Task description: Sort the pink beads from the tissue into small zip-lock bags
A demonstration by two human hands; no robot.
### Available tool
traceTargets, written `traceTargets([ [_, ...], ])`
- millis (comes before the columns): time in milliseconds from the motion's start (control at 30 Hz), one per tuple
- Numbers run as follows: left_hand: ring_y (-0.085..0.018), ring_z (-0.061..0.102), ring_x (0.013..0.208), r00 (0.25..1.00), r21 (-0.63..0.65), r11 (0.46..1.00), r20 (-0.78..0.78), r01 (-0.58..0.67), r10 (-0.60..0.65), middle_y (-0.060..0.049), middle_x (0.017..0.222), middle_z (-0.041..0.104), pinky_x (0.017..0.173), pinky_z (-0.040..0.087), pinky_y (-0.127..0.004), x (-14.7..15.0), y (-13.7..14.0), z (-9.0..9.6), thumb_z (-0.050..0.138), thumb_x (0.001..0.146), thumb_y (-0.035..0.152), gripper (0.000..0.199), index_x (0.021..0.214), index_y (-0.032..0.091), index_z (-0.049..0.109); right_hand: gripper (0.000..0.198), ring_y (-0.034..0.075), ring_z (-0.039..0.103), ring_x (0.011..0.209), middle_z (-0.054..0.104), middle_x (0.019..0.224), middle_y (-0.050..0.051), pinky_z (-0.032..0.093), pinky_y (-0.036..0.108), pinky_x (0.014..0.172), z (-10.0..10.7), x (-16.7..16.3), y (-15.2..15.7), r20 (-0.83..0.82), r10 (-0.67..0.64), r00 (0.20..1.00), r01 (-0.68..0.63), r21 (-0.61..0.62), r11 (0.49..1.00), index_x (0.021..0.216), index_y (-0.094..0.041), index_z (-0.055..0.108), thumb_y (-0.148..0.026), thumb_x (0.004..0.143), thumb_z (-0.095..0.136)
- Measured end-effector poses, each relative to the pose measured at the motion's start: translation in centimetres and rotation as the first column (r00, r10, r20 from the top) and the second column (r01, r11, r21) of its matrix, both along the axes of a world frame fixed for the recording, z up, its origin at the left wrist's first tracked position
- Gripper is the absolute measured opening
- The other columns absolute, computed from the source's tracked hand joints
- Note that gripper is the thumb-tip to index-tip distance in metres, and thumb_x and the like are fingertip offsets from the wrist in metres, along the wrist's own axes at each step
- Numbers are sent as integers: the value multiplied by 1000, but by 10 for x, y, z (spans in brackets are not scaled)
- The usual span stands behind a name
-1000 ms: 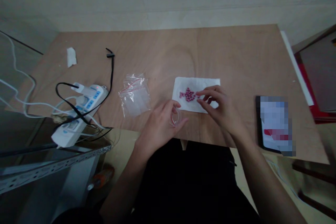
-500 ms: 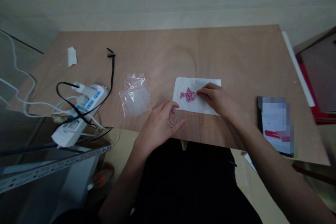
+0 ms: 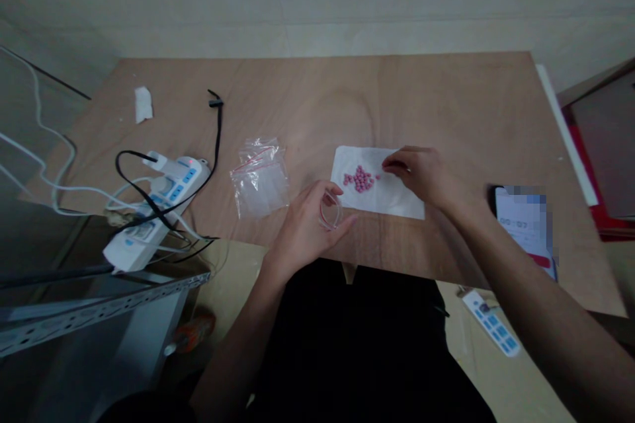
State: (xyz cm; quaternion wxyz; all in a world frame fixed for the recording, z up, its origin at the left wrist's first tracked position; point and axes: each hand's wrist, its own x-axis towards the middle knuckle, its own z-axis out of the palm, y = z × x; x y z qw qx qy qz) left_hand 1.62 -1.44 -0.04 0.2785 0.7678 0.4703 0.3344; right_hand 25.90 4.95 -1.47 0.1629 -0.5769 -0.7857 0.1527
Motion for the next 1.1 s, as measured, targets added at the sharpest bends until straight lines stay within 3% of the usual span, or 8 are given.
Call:
traceTargets([
  [167,-13,61,75,986,36,999,161,-41,35,1,84,61,71,51,-27,19,10,-7,77,74,29,36,96,20,51,7,17,69,70,75,84,4,52,27,64,54,-30,-35,-384,31,923,7,97,995,86,-20,74,-22,84,68],
  [300,-15,63,81,963,53,999,268,14,-27,-2,91,63,71,51,-28,34,15,-6,74,72,24,36,97,20,48,13,15,69,76,75,88,4,52,26,69,80,-59,-57,-283,234,930,-192,169,967,87,-18,74,-14,88,61],
  [567,-15,61,81,926,33,999,377,-23,9,0,90,60,70,50,-28,43,14,-6,73,66,23,42,97,23,45,20,20,67,80,74,90,9,52,32,70,74,-62,-61,-73,267,961,-249,200,948,98,-14,73,-12,92,54],
  [733,-14,56,76,902,25,995,426,-94,75,0,91,55,66,47,-29,44,14,-11,80,65,36,55,104,24,43,20,25,63,99,67,113,14,54,38,79,72,-55,-66,-182,240,954,-197,224,954,87,-18,75,-32,90,62],
  [833,-17,57,86,908,21,999,419,-46,33,-3,102,55,74,49,-32,39,11,-9,83,62,35,69,117,23,42,17,21,67,89,69,107,12,54,32,68,68,-47,-67,-306,125,944,-95,112,989,83,-17,73,-30,89,63],
  [933,-18,60,92,883,-61,997,470,38,-5,-6,105,61,80,49,-34,30,8,-4,75,73,36,57,121,23,47,16,17,68,73,74,83,5,53,28,64,63,-39,-67,-465,-29,885,9,-45,999,85,-19,71,-31,89,62],
  [1033,-16,63,83,862,-179,984,497,-13,102,-5,93,69,76,50,-31,22,8,0,63,85,39,24,100,21,61,20,18,70,75,75,82,4,55,29,67,60,-38,-67,-639,-140,756,72,-131,989,93,-20,69,-37,84,69],
  [1100,-15,64,78,855,-215,974,489,-72,171,-4,86,71,73,51,-30,19,8,2,64,86,41,21,88,21,65,31,19,72,78,75,82,4,57,30,69,57,-40,-68,-715,-189,673,89,-175,981,103,-21,66,-38,79,74],
])
